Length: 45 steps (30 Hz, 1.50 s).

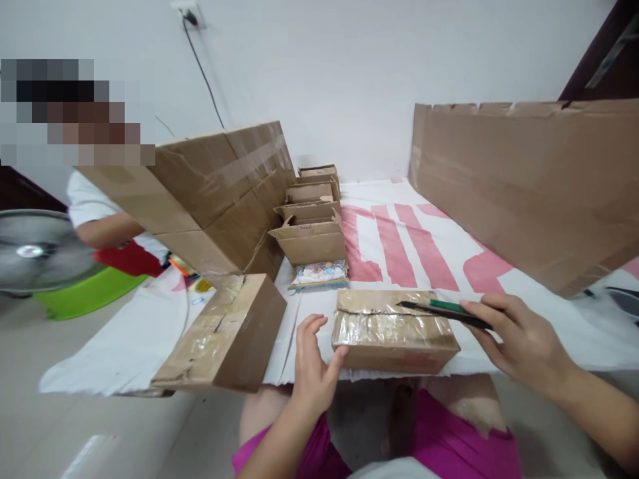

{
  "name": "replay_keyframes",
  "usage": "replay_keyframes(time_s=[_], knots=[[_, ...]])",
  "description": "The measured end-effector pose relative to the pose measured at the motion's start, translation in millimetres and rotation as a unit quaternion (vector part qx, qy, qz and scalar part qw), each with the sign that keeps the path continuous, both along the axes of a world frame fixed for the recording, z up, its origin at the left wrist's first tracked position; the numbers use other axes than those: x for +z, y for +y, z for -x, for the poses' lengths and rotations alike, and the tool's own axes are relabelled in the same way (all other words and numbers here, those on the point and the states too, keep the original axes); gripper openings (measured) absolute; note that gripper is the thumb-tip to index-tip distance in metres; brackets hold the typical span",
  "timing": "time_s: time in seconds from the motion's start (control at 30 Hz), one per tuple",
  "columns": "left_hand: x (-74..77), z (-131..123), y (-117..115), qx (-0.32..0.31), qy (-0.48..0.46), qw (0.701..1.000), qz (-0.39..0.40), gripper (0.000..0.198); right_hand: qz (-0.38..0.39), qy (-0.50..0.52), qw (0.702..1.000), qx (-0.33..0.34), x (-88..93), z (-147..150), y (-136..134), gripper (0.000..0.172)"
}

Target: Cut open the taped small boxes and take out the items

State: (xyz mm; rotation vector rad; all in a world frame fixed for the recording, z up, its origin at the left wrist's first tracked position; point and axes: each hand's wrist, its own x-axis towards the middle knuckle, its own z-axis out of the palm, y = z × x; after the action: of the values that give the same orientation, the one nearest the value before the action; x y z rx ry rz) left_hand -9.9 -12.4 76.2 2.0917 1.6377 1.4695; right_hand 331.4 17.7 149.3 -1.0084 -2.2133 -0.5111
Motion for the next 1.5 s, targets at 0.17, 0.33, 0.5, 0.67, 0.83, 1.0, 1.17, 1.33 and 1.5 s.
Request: replay_keyframes(time_s=[0.17,0.33,0.5,0.67,0.83,1.0,1.17,1.33,1.5], knots=[[12.4,-1.6,8.9,-0.027,-0.036,0.998,0.052,0.027,0.069,0.025,0.997,0.006,-7.2,8.8,-3.2,0.047],[18.2,0.1,12.8,-0.048,-0.035,0.998,0.036,0.017,0.102,0.039,0.994,0.028,-6.5,18.1,-1.2,0.046],[25.2,3.6,21.3,0.001,-0.030,0.997,0.077,0.017,0.104,0.036,0.993,0.048,-7.5,27.9,-0.3,0.040],[36.3,-1.8,20.3,-0.023,-0.069,0.994,0.087,0.020,0.109,0.048,0.991,0.065,-10.8,33.5,-2.9,0.039],[35.2,-6.8,15.6,-0.035,-0.111,0.987,0.111,0.021,0.116,0.060,0.989,0.072,-9.7,30.5,-3.3,0.040],[23.7,-9.2,21.9,-0.029,-0.134,0.988,0.069,0.016,0.094,0.011,0.993,0.070,1.1,32.2,6.1,0.039],[9.8,-12.0,30.8,-0.017,-0.107,0.994,0.026,0.024,0.070,-0.051,0.993,0.085,17.9,42.8,19.2,0.030],[-6.3,-14.8,31.2,-0.071,-0.159,0.985,-0.011,0.020,0.057,-0.089,0.988,0.111,24.6,52.3,25.4,0.024],[-14.1,-16.3,28.7,-0.080,-0.186,0.979,-0.021,0.018,0.021,-0.139,0.983,0.119,32.2,62.7,24.6,0.024]])
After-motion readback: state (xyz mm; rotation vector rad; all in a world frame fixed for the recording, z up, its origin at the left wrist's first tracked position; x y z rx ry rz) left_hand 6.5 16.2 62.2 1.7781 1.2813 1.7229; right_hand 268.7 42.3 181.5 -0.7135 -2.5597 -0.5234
